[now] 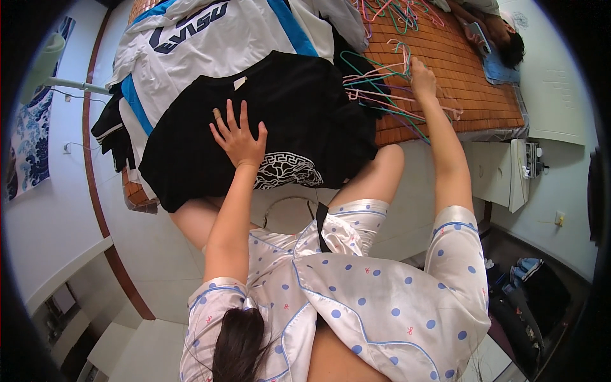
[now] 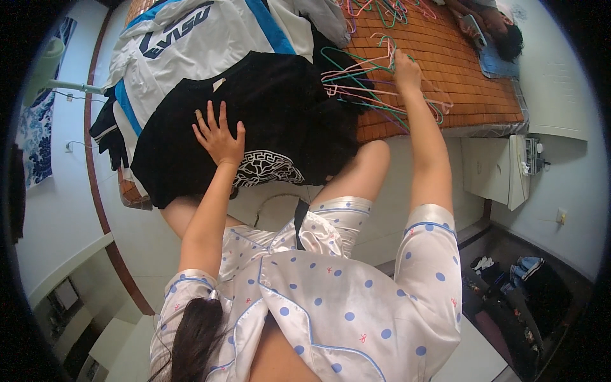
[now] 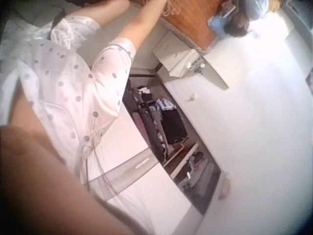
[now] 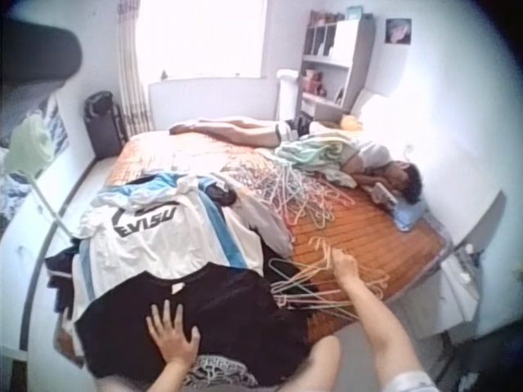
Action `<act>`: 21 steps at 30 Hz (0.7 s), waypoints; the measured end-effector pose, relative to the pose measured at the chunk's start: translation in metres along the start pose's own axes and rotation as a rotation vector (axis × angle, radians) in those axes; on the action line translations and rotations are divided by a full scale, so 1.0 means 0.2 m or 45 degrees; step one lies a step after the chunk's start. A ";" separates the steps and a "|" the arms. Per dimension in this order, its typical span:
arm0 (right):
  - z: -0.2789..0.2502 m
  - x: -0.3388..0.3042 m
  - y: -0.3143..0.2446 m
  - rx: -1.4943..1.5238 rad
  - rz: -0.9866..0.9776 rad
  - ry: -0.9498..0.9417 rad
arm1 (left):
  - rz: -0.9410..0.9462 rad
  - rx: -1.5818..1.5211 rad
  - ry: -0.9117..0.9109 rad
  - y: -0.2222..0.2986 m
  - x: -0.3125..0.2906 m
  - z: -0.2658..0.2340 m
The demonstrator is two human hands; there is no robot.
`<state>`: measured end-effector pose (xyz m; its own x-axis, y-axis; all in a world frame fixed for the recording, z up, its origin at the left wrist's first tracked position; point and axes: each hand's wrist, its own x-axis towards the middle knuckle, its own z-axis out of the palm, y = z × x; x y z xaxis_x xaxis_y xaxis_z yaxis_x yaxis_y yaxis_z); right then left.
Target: The person puts a jacket, pants, and a t-shirt onto hangers and hangs each item inside a wardrobe.
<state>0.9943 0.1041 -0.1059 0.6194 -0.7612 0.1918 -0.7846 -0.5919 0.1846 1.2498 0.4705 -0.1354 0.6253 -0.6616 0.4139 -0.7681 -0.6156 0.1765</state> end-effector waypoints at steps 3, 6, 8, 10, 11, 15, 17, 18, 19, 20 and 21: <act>-0.01 0.02 0.00 0.228 -0.107 0.177 | -0.001 0.001 0.003 0.00 0.00 0.00; -0.04 -0.02 -0.03 0.362 -0.076 -0.246 | -0.005 -0.005 0.010 0.00 0.00 0.01; 0.05 -0.04 0.04 0.337 -0.122 -0.212 | 0.004 -0.024 0.009 0.02 0.00 0.01; 0.06 -0.05 0.03 0.289 -0.146 -0.254 | 0.002 -0.014 0.006 0.01 0.00 0.01; 0.06 -0.04 0.03 0.291 -0.148 -0.255 | 0.002 -0.009 0.004 0.01 0.00 0.01; 0.05 -0.03 0.05 0.307 -0.182 -0.152 | 0.011 0.015 0.020 0.00 0.00 0.02; 0.04 -0.04 0.08 0.270 -0.318 -0.031 | 0.000 -0.006 0.006 0.00 0.00 0.02; 0.01 -0.05 0.09 0.206 -0.373 -0.046 | -0.008 -0.003 0.009 0.00 0.00 0.01; -0.02 -0.05 0.09 0.141 -0.428 -0.062 | -0.010 -0.004 0.001 -0.01 0.00 0.01; -0.02 -0.04 0.09 0.142 -0.437 -0.059 | -0.012 -0.005 -0.007 -0.01 0.00 0.01; -0.03 -0.04 0.12 0.089 -0.493 -0.101 | -0.012 -0.007 -0.005 -0.01 0.00 0.01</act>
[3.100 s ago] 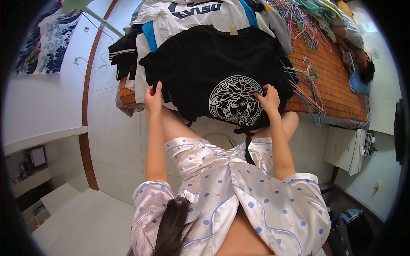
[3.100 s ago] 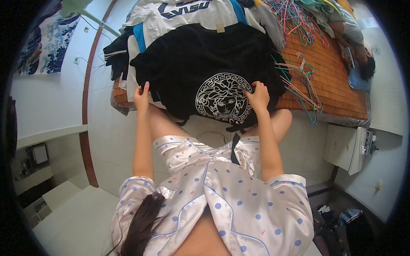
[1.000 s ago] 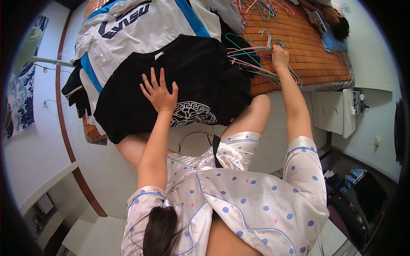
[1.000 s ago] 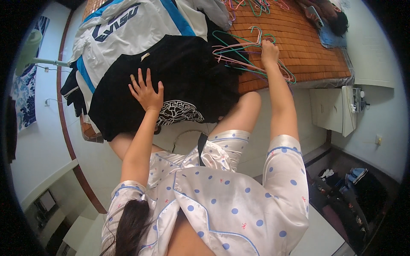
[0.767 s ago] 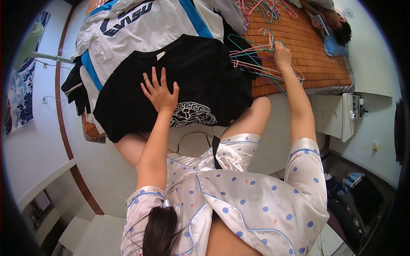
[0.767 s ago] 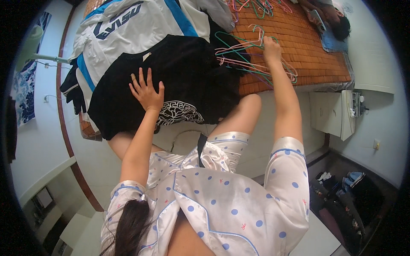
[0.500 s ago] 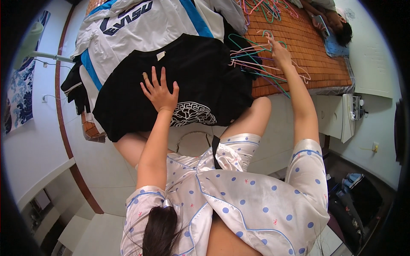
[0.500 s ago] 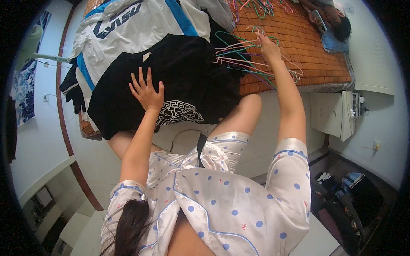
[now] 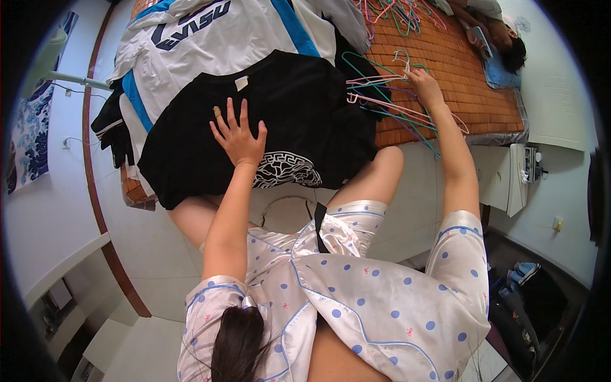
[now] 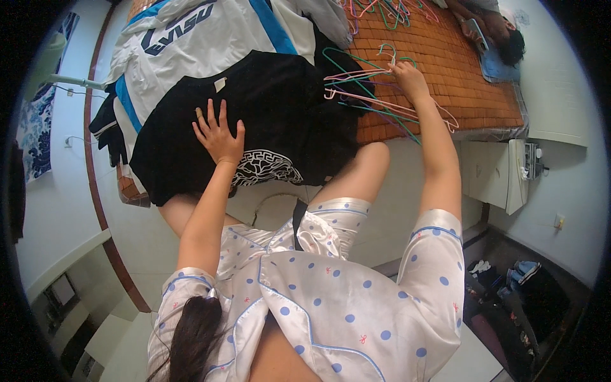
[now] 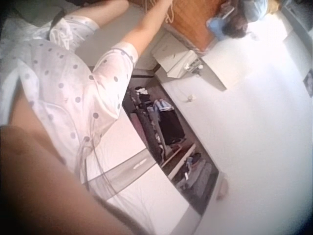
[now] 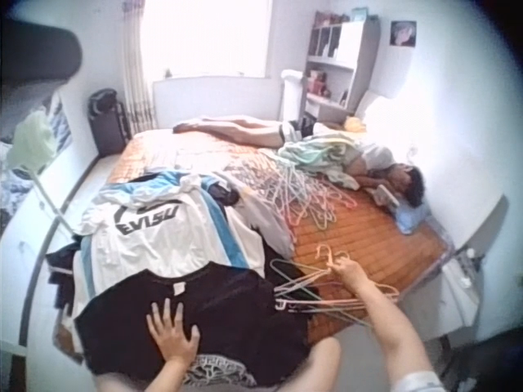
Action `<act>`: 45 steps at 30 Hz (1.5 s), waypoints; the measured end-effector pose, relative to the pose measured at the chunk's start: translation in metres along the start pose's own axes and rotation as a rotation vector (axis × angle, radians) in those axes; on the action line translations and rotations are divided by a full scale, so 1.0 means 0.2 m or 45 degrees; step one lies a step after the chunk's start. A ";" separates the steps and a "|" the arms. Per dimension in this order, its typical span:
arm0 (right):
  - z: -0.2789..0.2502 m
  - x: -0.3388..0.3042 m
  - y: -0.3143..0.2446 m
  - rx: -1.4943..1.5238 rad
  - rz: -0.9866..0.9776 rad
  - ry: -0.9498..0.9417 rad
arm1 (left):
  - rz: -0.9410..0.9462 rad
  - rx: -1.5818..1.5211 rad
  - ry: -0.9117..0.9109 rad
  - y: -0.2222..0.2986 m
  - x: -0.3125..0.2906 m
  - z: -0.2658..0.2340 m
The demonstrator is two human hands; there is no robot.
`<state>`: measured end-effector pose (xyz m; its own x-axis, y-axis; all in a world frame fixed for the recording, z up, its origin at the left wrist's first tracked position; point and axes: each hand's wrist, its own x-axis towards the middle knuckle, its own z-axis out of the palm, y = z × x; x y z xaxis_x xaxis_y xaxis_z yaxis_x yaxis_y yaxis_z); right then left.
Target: The person puts a jacket, pants, and a t-shirt onto hangers and hangs each item inside a wardrobe.
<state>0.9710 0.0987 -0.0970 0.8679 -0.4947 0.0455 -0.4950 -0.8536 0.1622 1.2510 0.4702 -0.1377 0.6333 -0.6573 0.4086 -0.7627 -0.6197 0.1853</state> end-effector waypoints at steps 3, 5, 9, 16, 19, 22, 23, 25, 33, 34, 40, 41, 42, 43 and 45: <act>-0.02 -0.01 0.03 -0.032 -0.069 -0.073 | 0.006 -0.021 0.003 0.01 0.00 0.00; -0.05 -0.01 0.02 -0.014 -0.088 -0.094 | 0.012 -0.031 0.022 0.00 0.00 0.00; -0.10 -0.03 0.01 0.148 -0.167 -0.183 | 0.008 -0.044 0.025 0.00 0.00 0.00; -0.22 -0.09 -0.01 0.527 0.177 0.377 | 0.010 -0.053 0.010 0.01 0.00 0.00; -0.38 -0.06 -0.23 0.874 0.327 0.492 | 0.000 -0.071 0.017 0.00 0.00 0.00; -0.47 -0.05 -0.52 1.429 0.407 0.456 | -0.011 -0.087 0.031 -0.01 -0.01 0.00; -0.50 -0.04 -0.62 1.558 0.378 0.351 | -0.011 -0.087 0.029 -0.02 -0.01 0.00; -0.56 0.00 -0.80 1.803 0.254 0.220 | -0.008 -0.106 0.020 -0.02 -0.01 -0.01; -0.59 0.31 -1.43 2.118 0.102 0.269 | -0.009 -0.194 0.033 -0.01 0.01 -0.02; -0.58 0.33 -1.48 2.149 0.119 0.309 | -0.010 -0.204 0.056 -0.01 0.02 -0.03; -0.68 0.36 -1.54 2.218 0.345 0.430 | 0.092 -0.334 0.040 -0.14 0.14 -0.11; -0.67 0.37 -1.51 2.162 0.270 0.414 | 0.103 -0.317 -0.010 -0.17 0.19 -0.13; -0.67 0.39 -1.48 2.104 0.195 0.398 | 0.053 -0.371 -0.061 -0.20 0.23 -0.13; -0.68 0.41 -1.49 2.118 0.184 0.500 | 0.094 -0.324 0.032 -0.23 0.28 -0.13; -0.72 0.45 -1.49 2.100 0.105 0.522 | 0.144 -0.228 0.018 -0.30 0.34 -0.11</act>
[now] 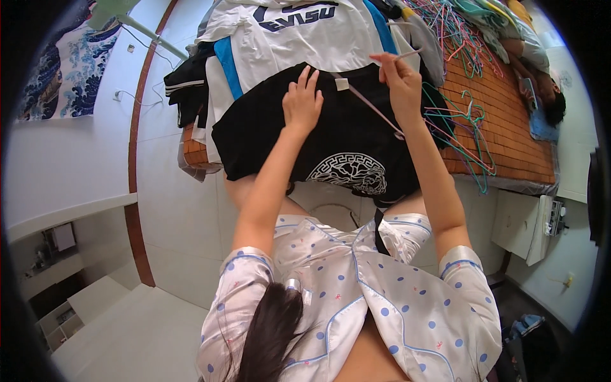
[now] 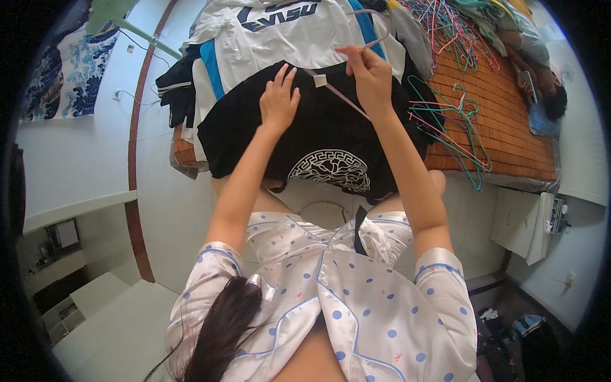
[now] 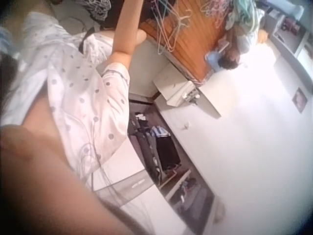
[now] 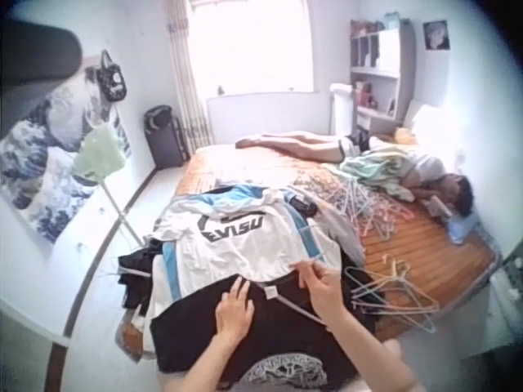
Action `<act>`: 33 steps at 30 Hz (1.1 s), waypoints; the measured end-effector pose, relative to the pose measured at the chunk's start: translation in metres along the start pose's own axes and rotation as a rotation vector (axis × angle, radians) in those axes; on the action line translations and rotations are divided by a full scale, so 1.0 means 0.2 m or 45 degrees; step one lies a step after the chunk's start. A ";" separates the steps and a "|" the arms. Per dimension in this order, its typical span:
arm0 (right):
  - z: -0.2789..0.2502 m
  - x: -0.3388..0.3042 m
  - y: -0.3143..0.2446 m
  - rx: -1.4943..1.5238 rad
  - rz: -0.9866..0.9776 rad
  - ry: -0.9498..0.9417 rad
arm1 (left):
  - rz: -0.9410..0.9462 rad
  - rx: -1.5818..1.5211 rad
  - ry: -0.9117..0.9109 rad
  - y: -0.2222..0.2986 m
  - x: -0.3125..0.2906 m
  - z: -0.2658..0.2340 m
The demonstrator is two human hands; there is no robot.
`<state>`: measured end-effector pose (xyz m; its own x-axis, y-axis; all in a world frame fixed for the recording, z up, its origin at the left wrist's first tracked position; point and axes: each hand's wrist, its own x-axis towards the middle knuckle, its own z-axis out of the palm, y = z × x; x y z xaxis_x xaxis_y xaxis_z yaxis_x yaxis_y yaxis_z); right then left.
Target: The person puts a jacket, pants, and a t-shirt onto hangers and hangs each item inside a wardrobe.
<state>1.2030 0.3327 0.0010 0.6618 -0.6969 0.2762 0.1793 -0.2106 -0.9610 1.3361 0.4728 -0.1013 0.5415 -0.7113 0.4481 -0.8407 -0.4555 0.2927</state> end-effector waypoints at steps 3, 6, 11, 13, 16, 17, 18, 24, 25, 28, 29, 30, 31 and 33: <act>0.07 0.12 -0.07 0.058 -0.109 0.032 | 0.055 0.082 -0.120 -0.07 0.04 0.00; 0.11 0.22 -0.12 0.159 -0.165 0.006 | 0.083 0.174 -0.243 -0.07 0.08 -0.05; 0.24 0.42 -0.07 0.402 -0.006 0.070 | 0.055 0.205 -0.348 -0.10 0.09 -0.14; 0.27 0.45 -0.01 0.569 0.048 0.023 | 0.197 0.003 -0.422 -0.09 0.07 -0.19; 0.29 0.46 0.07 0.741 -0.098 -0.107 | 0.230 -0.108 -0.461 -0.07 0.06 -0.27; 0.28 0.46 0.09 0.741 -0.098 -0.109 | 0.252 -0.154 -0.520 -0.06 0.05 -0.30; 0.27 0.46 0.13 0.904 -0.051 -0.125 | 0.311 -0.250 -0.451 -0.05 0.04 -0.34; 0.26 0.40 0.08 1.113 0.067 -0.286 | 0.491 -0.229 -0.416 -0.03 -0.03 -0.54; 0.26 0.37 0.08 0.955 0.125 -0.321 | 0.519 -0.200 -0.386 -0.04 -0.04 -0.56; 0.23 0.32 0.08 0.580 0.279 -0.430 | 0.481 -0.114 -0.307 -0.10 -0.05 -0.59; 0.20 0.30 0.08 0.581 0.279 -0.433 | 0.471 -0.024 -0.257 -0.13 -0.05 -0.59; 0.17 0.28 0.08 0.480 0.308 -0.477 | 0.424 0.067 -0.254 -0.17 -0.06 -0.59; 0.13 0.26 0.08 0.377 0.338 -0.518 | 0.350 0.185 -0.386 -0.19 -0.06 -0.61; 0.05 0.22 0.07 0.242 0.360 -0.528 | 0.304 0.303 -0.407 -0.21 -0.07 -0.60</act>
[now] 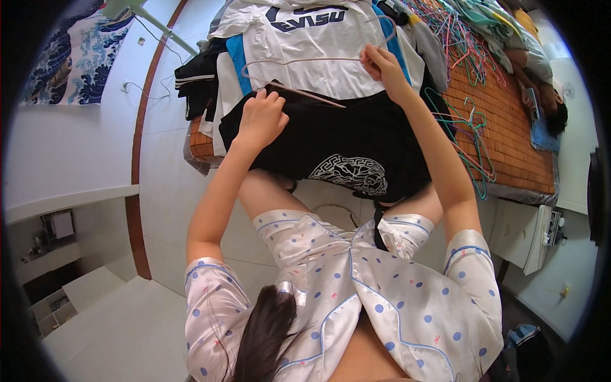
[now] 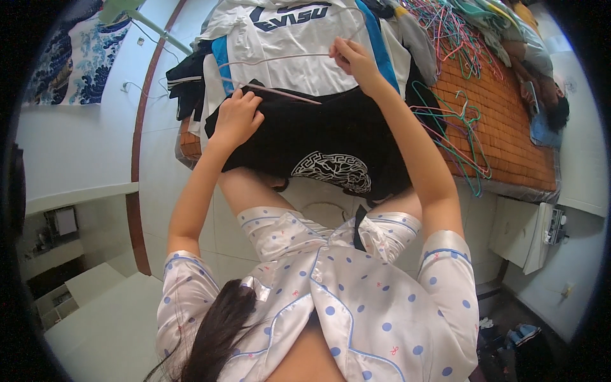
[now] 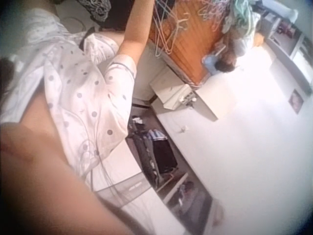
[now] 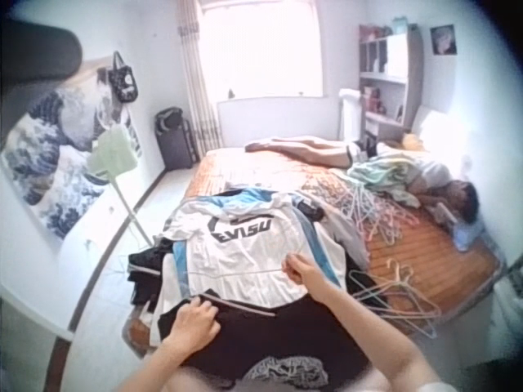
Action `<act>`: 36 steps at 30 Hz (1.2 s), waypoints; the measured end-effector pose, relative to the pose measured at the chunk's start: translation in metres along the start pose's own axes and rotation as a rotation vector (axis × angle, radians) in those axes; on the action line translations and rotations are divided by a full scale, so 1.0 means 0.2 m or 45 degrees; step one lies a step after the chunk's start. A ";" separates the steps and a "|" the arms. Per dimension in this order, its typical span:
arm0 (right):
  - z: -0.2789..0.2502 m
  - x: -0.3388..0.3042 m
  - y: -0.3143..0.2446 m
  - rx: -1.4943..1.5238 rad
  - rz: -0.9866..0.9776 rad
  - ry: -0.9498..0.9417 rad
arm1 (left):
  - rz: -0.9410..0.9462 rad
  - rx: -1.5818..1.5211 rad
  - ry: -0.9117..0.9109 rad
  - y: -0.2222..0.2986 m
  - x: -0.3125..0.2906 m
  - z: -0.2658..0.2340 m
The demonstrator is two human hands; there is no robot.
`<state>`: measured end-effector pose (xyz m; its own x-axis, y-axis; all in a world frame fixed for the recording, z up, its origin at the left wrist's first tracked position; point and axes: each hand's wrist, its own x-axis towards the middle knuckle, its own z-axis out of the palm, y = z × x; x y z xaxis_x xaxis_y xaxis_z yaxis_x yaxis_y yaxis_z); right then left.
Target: The person puts a jacket, pants, and a t-shirt onto hangers and hangs each item inside a wardrobe.
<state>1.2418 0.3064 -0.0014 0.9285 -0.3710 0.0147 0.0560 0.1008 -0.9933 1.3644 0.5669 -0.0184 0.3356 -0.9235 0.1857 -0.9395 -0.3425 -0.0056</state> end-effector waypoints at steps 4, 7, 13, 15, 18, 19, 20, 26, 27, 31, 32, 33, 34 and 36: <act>-0.10 -0.12 0.01 -0.211 -0.085 -0.004 | 0.005 -0.049 0.082 0.04 0.00 -0.02; -0.14 -0.19 0.02 -0.305 -0.108 0.000 | -0.016 -0.048 0.126 0.08 0.01 -0.02; -0.16 -0.27 -0.01 -0.338 -0.041 -0.095 | -0.091 -0.038 0.143 0.10 0.04 0.01; -0.15 -0.28 -0.01 -0.295 -0.083 -0.060 | -0.169 -0.015 0.040 0.10 0.03 0.02; -0.11 -0.31 0.00 -0.324 -0.113 -0.058 | -0.295 -0.132 -0.002 0.10 0.02 0.02; -0.11 -0.32 0.00 -0.369 -0.111 -0.059 | -0.293 -0.132 -0.002 0.10 0.02 0.04; -0.10 -0.32 0.00 -0.369 -0.111 -0.059 | -0.239 -0.151 -0.019 0.08 0.02 0.07; -0.14 -0.36 0.00 -0.603 -0.061 0.022 | -0.054 -0.205 -0.163 0.11 0.00 0.07; -0.15 -0.37 0.00 -0.606 -0.057 0.037 | -0.019 -0.212 -0.098 0.12 -0.01 0.06; -0.19 -0.41 -0.03 -0.508 -0.022 0.055 | 0.052 -0.313 0.075 0.11 -0.03 0.00; -0.20 -0.41 -0.04 -0.510 -0.022 0.057 | 0.055 -0.314 0.076 0.11 -0.03 -0.01; -0.21 -0.42 -0.04 -0.468 0.014 0.063 | 0.107 -0.361 0.166 0.10 -0.03 -0.03; -0.23 -0.43 -0.05 -0.425 0.051 0.070 | 0.159 -0.407 0.256 0.08 -0.03 -0.05; -0.25 -0.45 -0.04 -0.474 0.060 0.075 | 0.291 -0.389 0.348 0.06 -0.04 -0.09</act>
<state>1.1400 0.2936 -0.0004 0.9037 -0.4272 -0.0276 -0.1332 -0.2194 -0.9665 1.3489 0.5732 -0.0028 0.1260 -0.8762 0.4653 -0.9781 -0.0314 0.2057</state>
